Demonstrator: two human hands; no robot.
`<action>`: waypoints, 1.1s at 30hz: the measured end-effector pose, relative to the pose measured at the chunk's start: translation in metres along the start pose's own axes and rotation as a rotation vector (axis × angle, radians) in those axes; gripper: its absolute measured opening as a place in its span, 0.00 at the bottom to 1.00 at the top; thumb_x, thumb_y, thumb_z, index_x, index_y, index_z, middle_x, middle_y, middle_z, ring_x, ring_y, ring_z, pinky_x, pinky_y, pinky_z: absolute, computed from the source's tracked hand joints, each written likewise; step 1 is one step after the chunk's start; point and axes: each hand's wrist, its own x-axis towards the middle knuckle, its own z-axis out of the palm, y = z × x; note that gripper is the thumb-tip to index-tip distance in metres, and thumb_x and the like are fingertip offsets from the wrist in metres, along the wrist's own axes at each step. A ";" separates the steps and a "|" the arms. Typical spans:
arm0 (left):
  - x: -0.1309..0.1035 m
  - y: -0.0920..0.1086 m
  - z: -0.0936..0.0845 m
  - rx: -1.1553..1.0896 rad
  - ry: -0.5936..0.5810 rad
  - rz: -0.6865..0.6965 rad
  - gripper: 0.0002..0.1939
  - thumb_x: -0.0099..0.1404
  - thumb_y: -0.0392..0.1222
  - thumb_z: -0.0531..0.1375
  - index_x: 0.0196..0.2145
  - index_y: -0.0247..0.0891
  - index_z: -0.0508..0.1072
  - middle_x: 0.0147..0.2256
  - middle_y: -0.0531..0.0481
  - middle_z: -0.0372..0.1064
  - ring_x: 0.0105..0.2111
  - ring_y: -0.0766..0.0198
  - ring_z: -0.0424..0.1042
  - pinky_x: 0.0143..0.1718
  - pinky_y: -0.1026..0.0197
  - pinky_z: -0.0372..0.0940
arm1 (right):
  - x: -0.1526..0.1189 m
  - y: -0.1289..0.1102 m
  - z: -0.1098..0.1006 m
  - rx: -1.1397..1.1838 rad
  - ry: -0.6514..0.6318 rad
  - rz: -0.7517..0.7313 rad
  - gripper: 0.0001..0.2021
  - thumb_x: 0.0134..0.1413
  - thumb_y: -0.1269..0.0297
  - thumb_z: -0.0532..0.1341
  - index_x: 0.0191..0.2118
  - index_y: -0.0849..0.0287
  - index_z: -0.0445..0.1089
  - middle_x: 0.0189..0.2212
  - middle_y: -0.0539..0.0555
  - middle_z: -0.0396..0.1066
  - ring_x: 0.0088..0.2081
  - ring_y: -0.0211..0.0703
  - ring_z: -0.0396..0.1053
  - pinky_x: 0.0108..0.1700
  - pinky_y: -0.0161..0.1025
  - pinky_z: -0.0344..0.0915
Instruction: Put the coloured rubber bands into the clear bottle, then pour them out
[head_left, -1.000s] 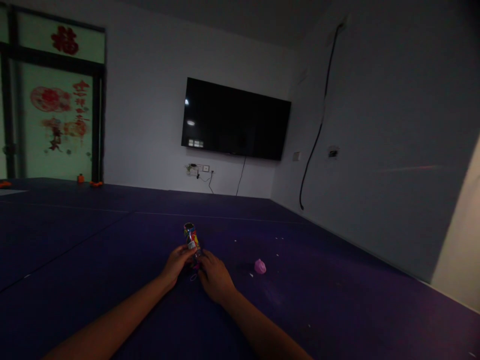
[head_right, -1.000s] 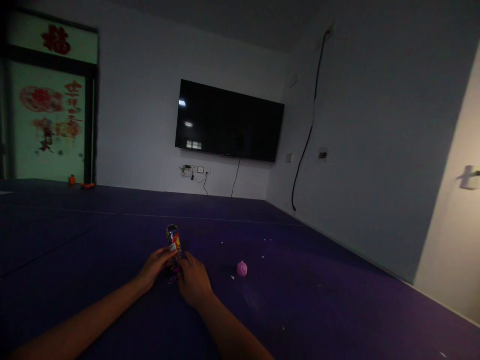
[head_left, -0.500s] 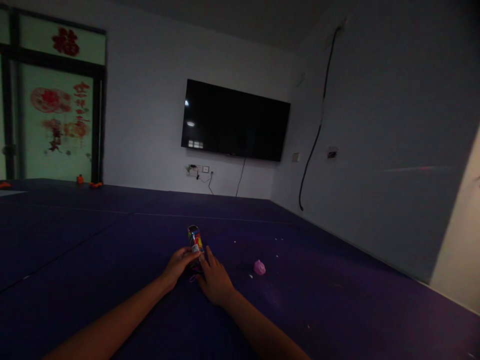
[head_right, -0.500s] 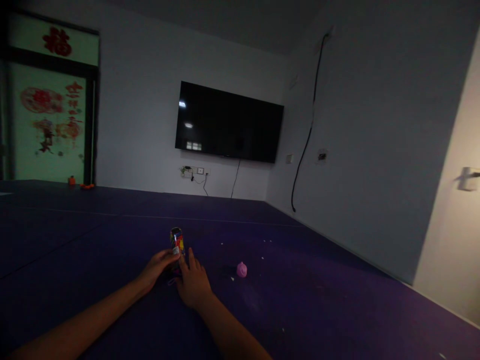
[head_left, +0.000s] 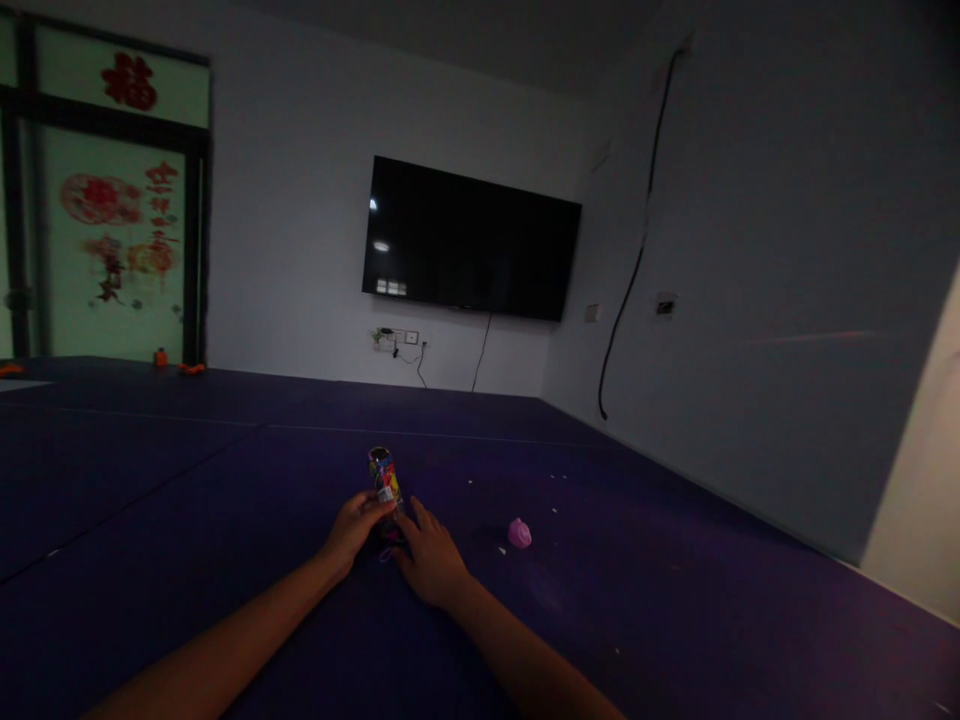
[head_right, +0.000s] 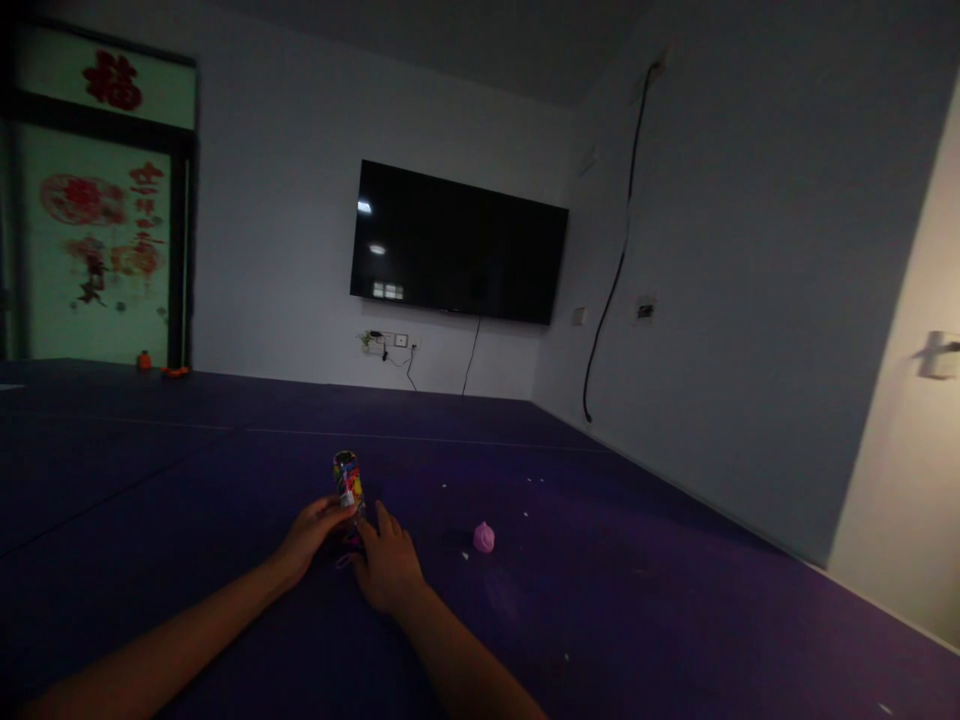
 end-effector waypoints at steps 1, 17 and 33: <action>0.001 -0.001 0.000 -0.005 0.008 0.004 0.19 0.42 0.44 0.68 0.33 0.35 0.74 0.29 0.48 0.76 0.31 0.58 0.74 0.33 0.61 0.65 | 0.000 0.000 0.000 0.002 0.000 0.000 0.27 0.55 0.62 0.56 0.60 0.53 0.54 0.64 0.62 0.45 0.62 0.56 0.49 0.56 0.53 0.54; 0.005 -0.004 -0.002 -0.061 0.060 0.010 0.14 0.45 0.40 0.67 0.32 0.35 0.73 0.28 0.48 0.76 0.30 0.59 0.76 0.34 0.61 0.67 | 0.000 -0.006 -0.008 -0.018 0.154 0.017 0.06 0.52 0.63 0.58 0.34 0.58 0.69 0.47 0.58 0.68 0.50 0.50 0.64 0.51 0.45 0.59; 0.003 0.001 -0.001 -0.083 0.010 -0.008 0.15 0.44 0.43 0.67 0.31 0.34 0.74 0.28 0.47 0.76 0.31 0.58 0.75 0.34 0.61 0.68 | 0.001 -0.002 -0.005 0.110 0.121 -0.145 0.07 0.52 0.61 0.61 0.34 0.57 0.73 0.56 0.55 0.62 0.57 0.47 0.58 0.56 0.45 0.56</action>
